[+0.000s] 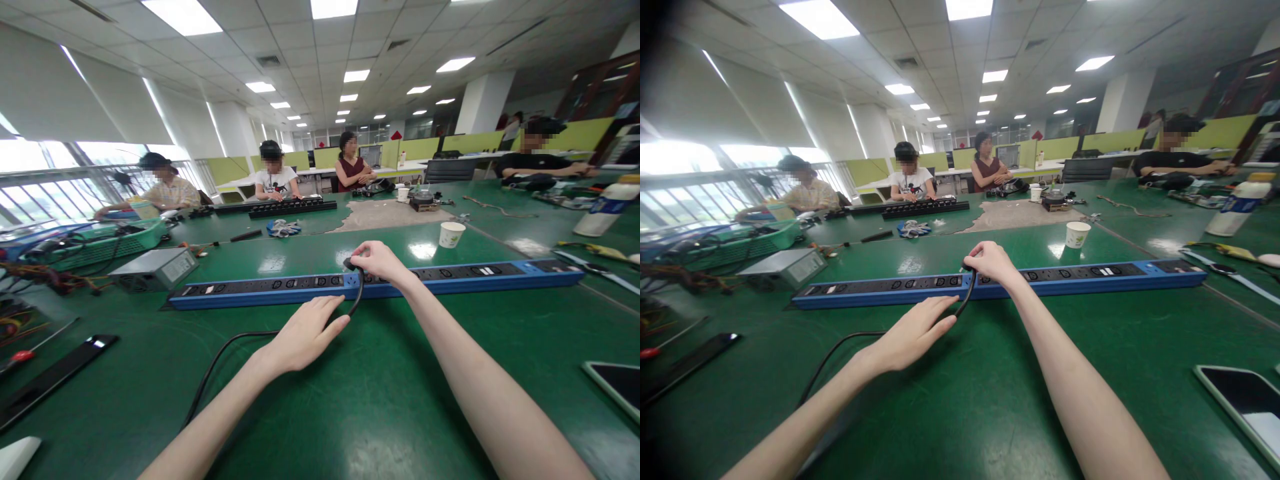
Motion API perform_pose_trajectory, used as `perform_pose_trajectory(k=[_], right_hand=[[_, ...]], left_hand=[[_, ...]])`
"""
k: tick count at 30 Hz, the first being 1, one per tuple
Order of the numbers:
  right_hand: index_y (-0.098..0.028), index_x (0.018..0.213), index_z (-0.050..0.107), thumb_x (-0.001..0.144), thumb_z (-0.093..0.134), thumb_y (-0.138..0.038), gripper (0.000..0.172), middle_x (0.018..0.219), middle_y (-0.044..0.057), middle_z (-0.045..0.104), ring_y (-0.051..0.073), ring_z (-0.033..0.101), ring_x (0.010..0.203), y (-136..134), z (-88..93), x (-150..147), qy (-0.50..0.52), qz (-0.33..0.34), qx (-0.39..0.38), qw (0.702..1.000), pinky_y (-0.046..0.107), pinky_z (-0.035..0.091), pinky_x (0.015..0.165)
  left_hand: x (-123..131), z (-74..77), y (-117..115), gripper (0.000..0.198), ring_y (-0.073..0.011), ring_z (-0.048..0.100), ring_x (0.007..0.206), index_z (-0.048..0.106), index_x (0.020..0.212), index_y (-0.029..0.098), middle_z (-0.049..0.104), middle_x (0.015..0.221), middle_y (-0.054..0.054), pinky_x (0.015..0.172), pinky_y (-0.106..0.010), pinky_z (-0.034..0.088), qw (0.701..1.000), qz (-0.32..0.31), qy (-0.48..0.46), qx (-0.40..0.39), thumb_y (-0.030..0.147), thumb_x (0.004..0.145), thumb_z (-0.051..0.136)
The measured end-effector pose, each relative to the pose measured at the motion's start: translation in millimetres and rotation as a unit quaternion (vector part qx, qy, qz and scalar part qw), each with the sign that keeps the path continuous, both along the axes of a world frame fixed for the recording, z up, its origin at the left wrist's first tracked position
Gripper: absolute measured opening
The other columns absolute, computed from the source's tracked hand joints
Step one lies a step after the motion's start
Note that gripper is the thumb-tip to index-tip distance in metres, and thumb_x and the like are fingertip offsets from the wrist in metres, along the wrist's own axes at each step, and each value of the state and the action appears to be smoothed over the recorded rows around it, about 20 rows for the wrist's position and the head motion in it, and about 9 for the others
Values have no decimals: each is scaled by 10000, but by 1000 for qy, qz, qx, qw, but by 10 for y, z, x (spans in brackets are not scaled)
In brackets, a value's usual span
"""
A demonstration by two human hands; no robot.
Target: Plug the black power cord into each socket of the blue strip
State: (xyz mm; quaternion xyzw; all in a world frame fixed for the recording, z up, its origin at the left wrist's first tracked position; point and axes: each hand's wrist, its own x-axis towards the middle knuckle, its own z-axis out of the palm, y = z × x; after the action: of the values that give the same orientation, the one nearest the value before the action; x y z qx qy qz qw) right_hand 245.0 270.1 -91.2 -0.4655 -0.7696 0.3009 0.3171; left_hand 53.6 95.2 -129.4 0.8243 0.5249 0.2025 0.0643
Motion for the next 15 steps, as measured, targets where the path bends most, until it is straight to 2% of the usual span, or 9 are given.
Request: perform_pose_trajectory(k=[4,7,10,15], right_hand=[[-213,917,748,743,735,-429,278,875,53,742,164,653,763,34,-29,44,-153,-40,75,985,235,434,661],[-234,951,736,762,709,-444,284,951,60,747,197,669,856,-17,-64,3,-202,-43,100,973,263,441,726],[-237,971,714,790,680,-423,262,979,65,740,216,669,905,-66,-89,-52,-231,-46,116,965,281,440,760],[-233,981,680,826,642,-408,237,1004,72,729,225,661,917,-104,-84,-72,-256,-38,128,957,287,430,758]], left_hand=[[-170,-213,120,585,-257,296,1540,404,1557,252,358,1649,-82,1256,-481,247,997,54,40,24,533,1046,351],[-262,-331,176,591,-265,268,1552,341,1586,259,300,1674,-91,1252,-495,241,994,73,63,50,499,1046,366],[-301,-370,191,589,-264,265,1553,311,1597,270,284,1680,-91,1246,-492,252,993,68,78,62,453,1043,387],[-288,-351,174,599,-273,262,1553,294,1604,263,270,1684,-98,1236,-504,276,992,74,82,53,402,1033,410]])
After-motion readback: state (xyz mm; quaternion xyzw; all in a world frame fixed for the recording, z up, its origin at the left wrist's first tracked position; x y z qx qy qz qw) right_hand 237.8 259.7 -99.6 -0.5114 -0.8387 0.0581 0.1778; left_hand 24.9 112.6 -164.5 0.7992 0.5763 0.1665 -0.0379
